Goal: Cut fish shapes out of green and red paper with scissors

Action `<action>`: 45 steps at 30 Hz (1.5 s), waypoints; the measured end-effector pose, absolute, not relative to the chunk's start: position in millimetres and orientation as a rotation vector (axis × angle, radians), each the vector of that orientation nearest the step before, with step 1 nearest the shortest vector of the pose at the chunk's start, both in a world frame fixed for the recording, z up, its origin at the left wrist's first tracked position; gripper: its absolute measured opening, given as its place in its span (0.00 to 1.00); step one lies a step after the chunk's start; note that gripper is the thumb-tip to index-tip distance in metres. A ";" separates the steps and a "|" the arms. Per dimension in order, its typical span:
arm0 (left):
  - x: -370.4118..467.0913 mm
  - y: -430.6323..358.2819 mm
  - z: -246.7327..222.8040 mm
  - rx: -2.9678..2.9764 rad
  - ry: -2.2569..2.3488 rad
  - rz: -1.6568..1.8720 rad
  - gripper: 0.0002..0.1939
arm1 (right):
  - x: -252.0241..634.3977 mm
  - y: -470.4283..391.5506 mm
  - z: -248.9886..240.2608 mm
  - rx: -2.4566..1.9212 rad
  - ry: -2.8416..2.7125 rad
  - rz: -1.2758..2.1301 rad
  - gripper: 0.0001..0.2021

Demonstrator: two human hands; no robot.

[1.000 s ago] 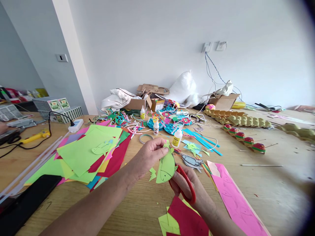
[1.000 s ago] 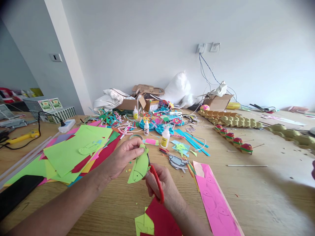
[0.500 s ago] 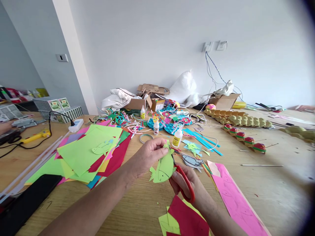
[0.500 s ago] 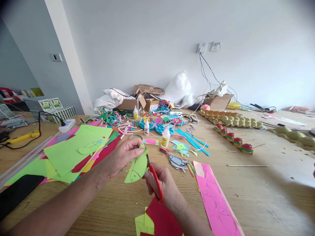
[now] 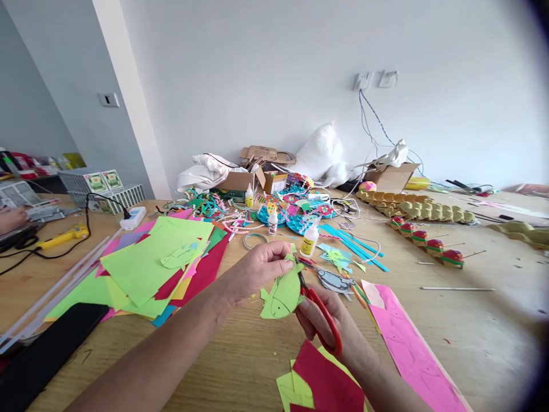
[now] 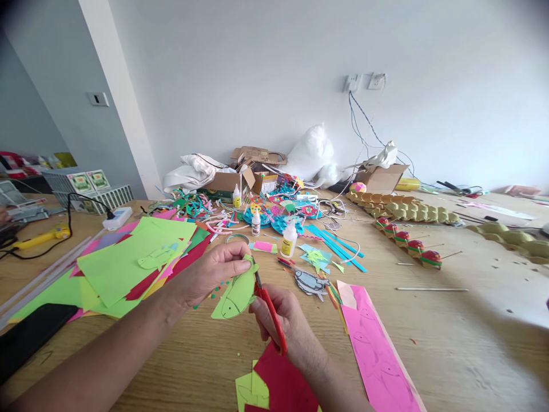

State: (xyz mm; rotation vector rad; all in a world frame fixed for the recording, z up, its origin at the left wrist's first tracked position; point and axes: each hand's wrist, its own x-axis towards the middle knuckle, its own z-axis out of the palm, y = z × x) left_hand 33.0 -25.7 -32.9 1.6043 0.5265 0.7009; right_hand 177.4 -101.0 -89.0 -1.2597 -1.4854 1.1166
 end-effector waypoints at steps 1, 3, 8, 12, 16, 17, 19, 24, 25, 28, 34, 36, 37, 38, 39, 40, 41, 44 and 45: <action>32.3 -25.1 -33.0 1.607 0.524 0.692 0.07 | 177.4 -101.1 -89.2 -1.258 -1.486 1.118 0.17; 31.4 -24.6 -32.8 1.600 0.524 0.676 0.07 | 177.7 -101.1 -90.1 -1.262 -1.489 1.123 0.17; 30.1 -25.0 -30.7 1.601 0.525 0.650 0.07 | 178.0 -100.9 -92.6 -1.275 -1.478 1.130 0.17; 28.5 -24.4 -28.5 1.619 0.528 0.624 0.08 | 177.6 -100.4 -93.9 -1.285 -1.462 1.134 0.17; 26.0 -21.8 -28.2 1.653 0.518 0.610 0.07 | 178.6 -99.8 -95.0 -1.264 -1.489 1.127 0.17; 25.2 -20.8 -28.4 1.667 0.513 0.604 0.07 | 178.9 -99.9 -94.9 -1.266 -1.493 1.129 0.17; 23.5 -18.5 -28.9 1.699 0.494 0.590 0.06 | 179.2 -100.3 -93.9 -1.285 -1.493 1.134 0.16; 19.0 -13.8 -28.8 1.754 0.468 0.553 0.06 | 178.6 -101.6 -88.9 -1.320 -1.506 1.138 0.16; 18.5 -13.6 -28.4 1.760 0.473 0.542 0.06 | 178.6 -101.6 -88.0 -1.324 -1.513 1.140 0.16; 18.1 -14.1 -26.9 1.775 0.503 0.524 0.06 | 178.9 -101.1 -86.7 -1.315 -1.537 1.144 0.17; 21.4 -16.6 -26.6 1.750 0.519 0.556 0.07 | 180.8 -101.3 -91.4 -1.265 -1.516 1.160 0.18; 22.7 -17.5 -27.2 1.733 0.528 0.560 0.07 | 181.4 -101.3 -93.4 -1.256 -1.505 1.164 0.18; 23.2 -17.8 -27.5 1.728 0.537 0.562 0.07 | 181.6 -101.3 -94.1 -1.248 -1.504 1.165 0.18; 23.7 -18.2 -27.8 1.725 0.545 0.564 0.08 | 181.8 -101.2 -94.7 -1.242 -1.505 1.168 0.19; 24.1 -18.4 -28.1 1.725 0.548 0.565 0.08 | 181.9 -101.0 -95.1 -1.237 -1.506 1.168 0.19; 24.3 -18.5 -28.4 1.727 0.548 0.565 0.08 | 182.0 -100.9 -95.2 -1.231 -1.506 1.170 0.19; 24.5 -18.4 -28.8 1.727 0.546 0.564 0.08 | 182.1 -100.7 -95.1 -1.226 -1.505 1.171 0.19; 24.6 -17.4 -30.5 1.731 0.537 0.552 0.08 | 182.0 -100.4 -93.5 -1.224 -1.497 1.173 0.20; 24.6 -16.9 -31.0 1.731 0.537 0.548 0.08 | 181.8 -100.4 -92.7 -1.224 -1.496 1.173 0.20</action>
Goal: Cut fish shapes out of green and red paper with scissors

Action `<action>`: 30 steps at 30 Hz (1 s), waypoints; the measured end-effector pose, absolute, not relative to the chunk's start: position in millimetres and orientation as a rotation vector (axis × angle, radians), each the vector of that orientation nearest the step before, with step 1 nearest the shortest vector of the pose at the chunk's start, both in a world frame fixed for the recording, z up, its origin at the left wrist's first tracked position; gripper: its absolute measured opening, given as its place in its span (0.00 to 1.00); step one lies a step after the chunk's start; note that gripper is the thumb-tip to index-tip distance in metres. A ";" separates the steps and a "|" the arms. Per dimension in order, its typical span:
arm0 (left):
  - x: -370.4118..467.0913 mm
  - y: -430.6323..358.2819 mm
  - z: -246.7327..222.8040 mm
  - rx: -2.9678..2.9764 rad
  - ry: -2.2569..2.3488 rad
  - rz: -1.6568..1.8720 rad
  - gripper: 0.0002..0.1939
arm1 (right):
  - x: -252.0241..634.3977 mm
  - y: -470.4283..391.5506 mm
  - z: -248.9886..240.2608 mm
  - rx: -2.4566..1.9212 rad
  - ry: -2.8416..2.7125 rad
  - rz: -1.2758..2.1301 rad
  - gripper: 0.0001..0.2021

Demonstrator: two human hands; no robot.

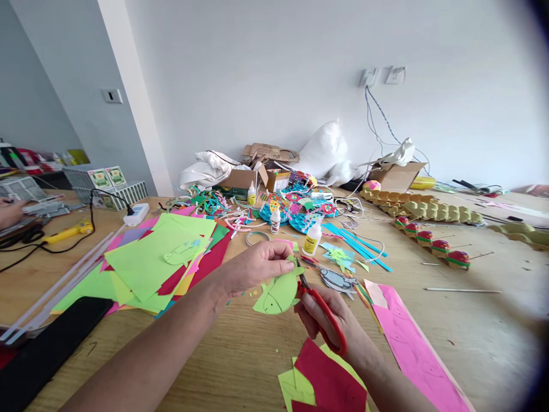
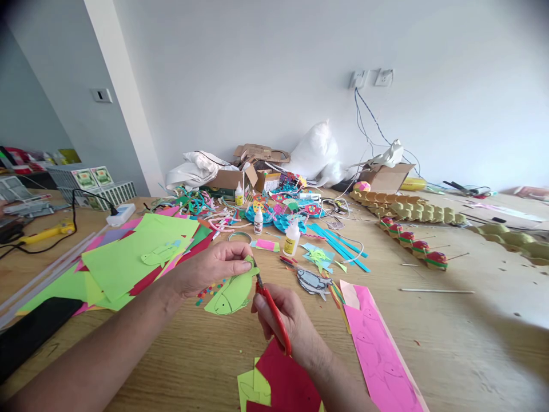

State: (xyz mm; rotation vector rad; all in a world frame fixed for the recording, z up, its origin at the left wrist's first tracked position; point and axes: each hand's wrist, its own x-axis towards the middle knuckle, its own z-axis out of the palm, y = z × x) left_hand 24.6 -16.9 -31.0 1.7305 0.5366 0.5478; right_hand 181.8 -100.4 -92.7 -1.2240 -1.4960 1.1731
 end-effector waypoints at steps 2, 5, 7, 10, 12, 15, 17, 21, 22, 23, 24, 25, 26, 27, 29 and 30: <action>24.6 -16.2 -31.8 1.734 0.533 0.544 0.08 | 181.2 -100.6 -91.4 -1.226 -1.497 1.172 0.20; 24.9 -16.0 -32.0 1.745 0.526 0.555 0.08 | 180.4 -101.3 -90.8 -1.231 -1.493 1.170 0.20; 25.1 -16.5 -31.5 1.751 0.525 0.561 0.07 | 180.0 -101.5 -90.9 -1.240 -1.490 1.167 0.19; 24.9 -17.3 -30.4 1.751 0.553 0.552 0.07 | 179.7 -101.0 -90.1 -1.276 -1.495 1.145 0.18; 24.1 -17.2 -29.6 1.758 0.559 0.537 0.07 | 179.3 -100.6 -88.3 -1.315 -1.500 1.126 0.18; 21.9 -15.4 -28.5 1.788 0.535 0.513 0.07 | 178.3 -100.7 -84.5 -1.361 -1.517 1.113 0.17; 20.1 -13.4 -27.8 1.805 0.523 0.484 0.07 | 177.7 -101.0 -82.3 -1.383 -1.530 1.107 0.16; 17.3 -9.7 -26.8 1.830 0.494 0.431 0.07 | 176.9 -101.2 -80.7 -1.407 -1.568 1.083 0.16; 16.7 -9.0 -26.7 1.834 0.492 0.425 0.08 | 176.8 -101.1 -80.7 -1.409 -1.581 1.073 0.16; 16.2 -8.5 -26.5 1.836 0.491 0.420 0.08 | 176.8 -101.0 -80.6 -1.412 -1.591 1.066 0.16; 15.8 -8.0 -26.4 1.835 0.491 0.414 0.08 | 176.8 -101.0 -80.4 -1.415 -1.598 1.059 0.15; 15.3 -7.7 -26.3 1.832 0.491 0.407 0.08 | 176.7 -101.0 -80.1 -1.419 -1.606 1.053 0.15; 14.8 -7.4 -26.2 1.830 0.491 0.398 0.08 | 176.8 -101.1 -79.6 -1.421 -1.610 1.050 0.15; 14.4 -7.1 -26.1 1.829 0.492 0.389 0.08 | 176.9 -101.1 -79.1 -1.422 -1.610 1.052 0.15; 13.7 -6.7 -26.1 1.832 0.497 0.376 0.08 | 177.5 -101.1 -78.4 -1.412 -1.605 1.083 0.15; 13.4 -6.5 -26.1 1.834 0.499 0.374 0.08 | 177.9 -101.1 -78.3 -1.399 -1.601 1.110 0.16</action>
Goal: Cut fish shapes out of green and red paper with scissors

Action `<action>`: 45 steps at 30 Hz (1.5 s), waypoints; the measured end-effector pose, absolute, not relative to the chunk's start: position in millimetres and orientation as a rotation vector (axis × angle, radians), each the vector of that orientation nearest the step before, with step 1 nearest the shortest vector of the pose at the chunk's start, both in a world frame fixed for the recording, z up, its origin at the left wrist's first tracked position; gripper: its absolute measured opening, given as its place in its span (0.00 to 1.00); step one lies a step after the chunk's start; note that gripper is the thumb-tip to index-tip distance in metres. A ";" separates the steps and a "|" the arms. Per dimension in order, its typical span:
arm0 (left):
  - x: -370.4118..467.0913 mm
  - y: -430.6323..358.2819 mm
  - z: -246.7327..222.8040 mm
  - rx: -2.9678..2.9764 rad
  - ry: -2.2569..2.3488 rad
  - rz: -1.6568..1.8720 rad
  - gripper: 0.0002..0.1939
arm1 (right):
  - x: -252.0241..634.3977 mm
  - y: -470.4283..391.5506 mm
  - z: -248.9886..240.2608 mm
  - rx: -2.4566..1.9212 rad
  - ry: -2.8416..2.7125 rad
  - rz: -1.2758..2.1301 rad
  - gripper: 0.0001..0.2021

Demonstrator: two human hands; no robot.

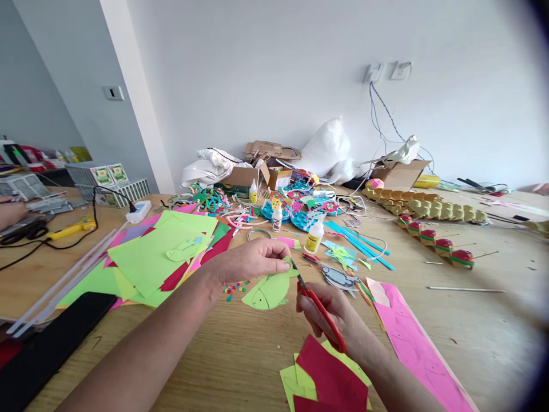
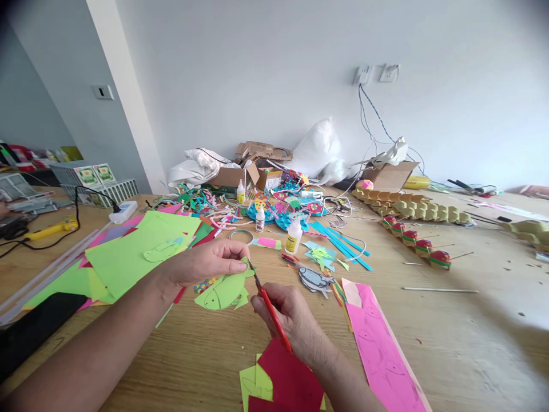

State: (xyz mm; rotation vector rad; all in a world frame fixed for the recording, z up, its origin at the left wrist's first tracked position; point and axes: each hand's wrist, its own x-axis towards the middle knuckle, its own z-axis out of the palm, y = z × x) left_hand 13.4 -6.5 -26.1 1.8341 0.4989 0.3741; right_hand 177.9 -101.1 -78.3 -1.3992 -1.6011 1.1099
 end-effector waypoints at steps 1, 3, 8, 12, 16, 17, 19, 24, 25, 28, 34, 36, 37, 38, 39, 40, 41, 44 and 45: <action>13.3 -6.4 -26.2 1.833 0.498 0.375 0.08 | 178.4 -101.1 -78.3 -1.383 -1.596 1.139 0.16; 13.5 -6.6 -26.4 1.823 0.491 0.380 0.08 | 179.3 -101.1 -78.8 -1.352 -1.590 1.178 0.17; 15.2 -8.8 -24.8 1.812 0.501 0.377 0.07 | 179.8 -101.9 -79.0 -1.358 -1.569 1.167 0.19; 16.0 -9.8 -23.5 1.820 0.512 0.367 0.07 | 179.3 -102.1 -78.7 -1.362 -1.552 1.173 0.19; 15.5 -9.6 -23.4 1.821 0.509 0.365 0.07 | 179.5 -102.3 -79.5 -1.359 -1.547 1.182 0.19; 15.3 -9.6 -23.3 1.824 0.502 0.364 0.07 | 179.6 -102.5 -79.7 -1.358 -1.549 1.180 0.20; 14.7 -9.6 -22.8 1.830 0.495 0.362 0.07 | 179.8 -102.8 -79.9 -1.356 -1.553 1.179 0.20; 12.5 -7.9 -21.9 1.858 0.510 0.334 0.08 | 180.5 -102.9 -78.8 -1.351 -1.580 1.180 0.20; 11.9 -7.2 -22.1 1.868 0.515 0.326 0.08 | 180.8 -102.8 -78.3 -1.354 -1.597 1.166 0.20; 9.9 -5.0 -23.6 1.889 0.514 0.300 0.08 | 181.5 -102.0 -76.7 -1.368 -1.661 1.106 0.20; 7.3 -2.9 -24.1 1.898 0.521 0.262 0.08 | 183.9 -100.6 -75.0 -1.384 -1.795 0.968 0.20; 6.8 -2.8 -23.2 1.902 0.536 0.252 0.09 | 185.1 -100.1 -75.7 -1.390 -1.830 0.925 0.20; 6.5 -2.7 -22.8 1.904 0.541 0.245 0.09 | 185.7 -99.7 -76.3 -1.393 -1.844 0.912 0.20; 6.3 -2.4 -22.6 1.903 0.547 0.238 0.09 | 186.2 -99.4 -77.1 -1.396 -1.853 0.903 0.20; 6.0 -1.9 -22.6 1.901 0.553 0.232 0.09 | 186.6 -99.2 -77.9 -1.398 -1.860 0.898 0.20; 5.7 -1.4 -22.8 1.899 0.559 0.229 0.09 | 186.9 -99.0 -78.6 -1.403 -1.863 0.898 0.20; 5.3 -0.8 -23.1 1.899 0.560 0.226 0.09 | 187.0 -98.9 -79.3 -1.410 -1.863 0.901 0.20; 4.0 1.2 -23.5 1.924 0.543 0.229 0.08 | 187.2 -98.7 -80.2 -1.428 -1.850 0.934 0.21; 3.6 1.9 -23.3 1.937 0.539 0.232 0.07 | 187.5 -98.6 -80.2 -1.424 -1.843 0.954 0.20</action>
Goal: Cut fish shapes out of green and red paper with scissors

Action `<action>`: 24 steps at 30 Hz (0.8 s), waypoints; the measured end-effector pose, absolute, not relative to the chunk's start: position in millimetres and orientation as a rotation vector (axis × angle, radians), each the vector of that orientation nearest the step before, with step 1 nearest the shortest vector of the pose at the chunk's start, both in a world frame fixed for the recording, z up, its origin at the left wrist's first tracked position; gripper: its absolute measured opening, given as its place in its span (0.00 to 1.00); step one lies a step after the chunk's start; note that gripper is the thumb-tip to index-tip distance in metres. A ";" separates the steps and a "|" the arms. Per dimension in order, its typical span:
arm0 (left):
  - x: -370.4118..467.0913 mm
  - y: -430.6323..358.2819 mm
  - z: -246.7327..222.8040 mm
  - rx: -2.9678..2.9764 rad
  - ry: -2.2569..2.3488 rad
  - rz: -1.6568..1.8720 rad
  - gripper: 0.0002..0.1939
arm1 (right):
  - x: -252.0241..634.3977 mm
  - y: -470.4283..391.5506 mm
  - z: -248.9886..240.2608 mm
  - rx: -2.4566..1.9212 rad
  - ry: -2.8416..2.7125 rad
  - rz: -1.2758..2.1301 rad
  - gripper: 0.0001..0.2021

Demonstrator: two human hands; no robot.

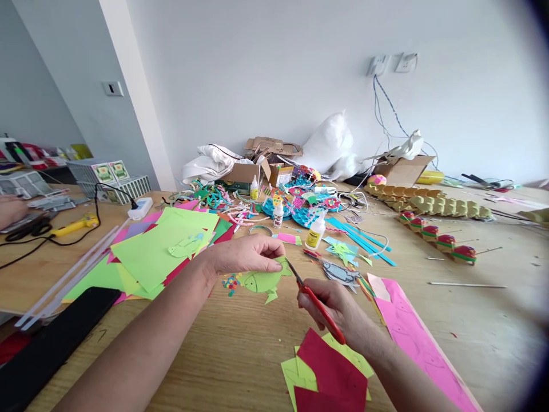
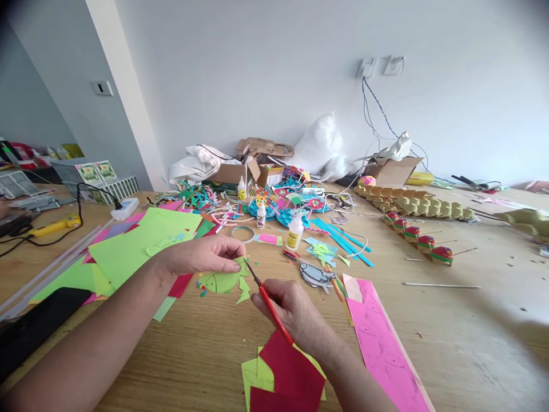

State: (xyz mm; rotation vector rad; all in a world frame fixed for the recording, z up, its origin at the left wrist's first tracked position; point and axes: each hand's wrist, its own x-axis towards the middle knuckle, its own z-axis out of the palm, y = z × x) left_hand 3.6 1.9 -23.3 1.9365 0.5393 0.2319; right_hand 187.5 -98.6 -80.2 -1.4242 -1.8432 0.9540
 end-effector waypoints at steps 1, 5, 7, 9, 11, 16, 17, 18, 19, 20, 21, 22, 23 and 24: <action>3.2 2.6 -23.1 1.950 0.544 0.239 0.07 | 188.1 -98.3 -80.1 -1.416 -1.830 0.979 0.20; 3.4 4.6 -21.9 2.047 0.618 0.321 0.03 | 194.2 -94.3 -80.6 -1.364 -1.669 1.073 0.20; 5.4 3.6 -22.3 2.106 0.662 0.333 0.03 | 197.6 -91.5 -81.2 -1.334 -1.530 1.032 0.18; 9.2 0.3 -23.6 2.144 0.698 0.292 0.03 | 198.8 -89.7 -81.2 -1.284 -1.401 0.944 0.15; 14.0 -5.2 -25.6 2.178 0.700 0.245 0.02 | 196.5 -89.6 -80.7 -1.231 -1.338 0.878 0.13; 23.6 -19.3 -30.3 2.308 0.616 0.159 0.02 | 183.3 -92.1 -79.3 -1.198 -1.375 0.952 0.10; 24.3 -20.9 -30.6 2.326 0.614 0.143 0.02 | 181.7 -92.2 -79.2 -1.194 -1.377 0.984 0.10; 24.6 -21.7 -30.6 2.333 0.614 0.136 0.02 | 180.8 -92.1 -79.1 -1.192 -1.375 1.006 0.10; 24.5 -21.8 -30.3 2.324 0.617 0.150 0.03 | 180.7 -91.7 -79.1 -1.193 -1.356 1.012 0.10; 24.1 -20.9 -29.8 2.303 0.626 0.202 0.04 | 181.5 -91.2 -79.3 -1.195 -1.317 1.000 0.09; 23.5 -19.2 -29.2 2.274 0.644 0.299 0.07 | 182.9 -90.4 -79.6 -1.193 -1.258 0.974 0.09; 22.8 -16.7 -28.7 2.229 0.666 0.433 0.11 | 184.9 -89.5 -80.1 -1.175 -1.182 0.937 0.08; 22.2 -13.7 -28.6 2.177 0.690 0.598 0.15 | 187.1 -88.5 -80.6 -1.141 -1.095 0.894 0.08; 22.1 -10.6 -28.9 2.113 0.703 0.766 0.17 | 189.2 -87.5 -81.3 -1.092 -1.006 0.851 0.08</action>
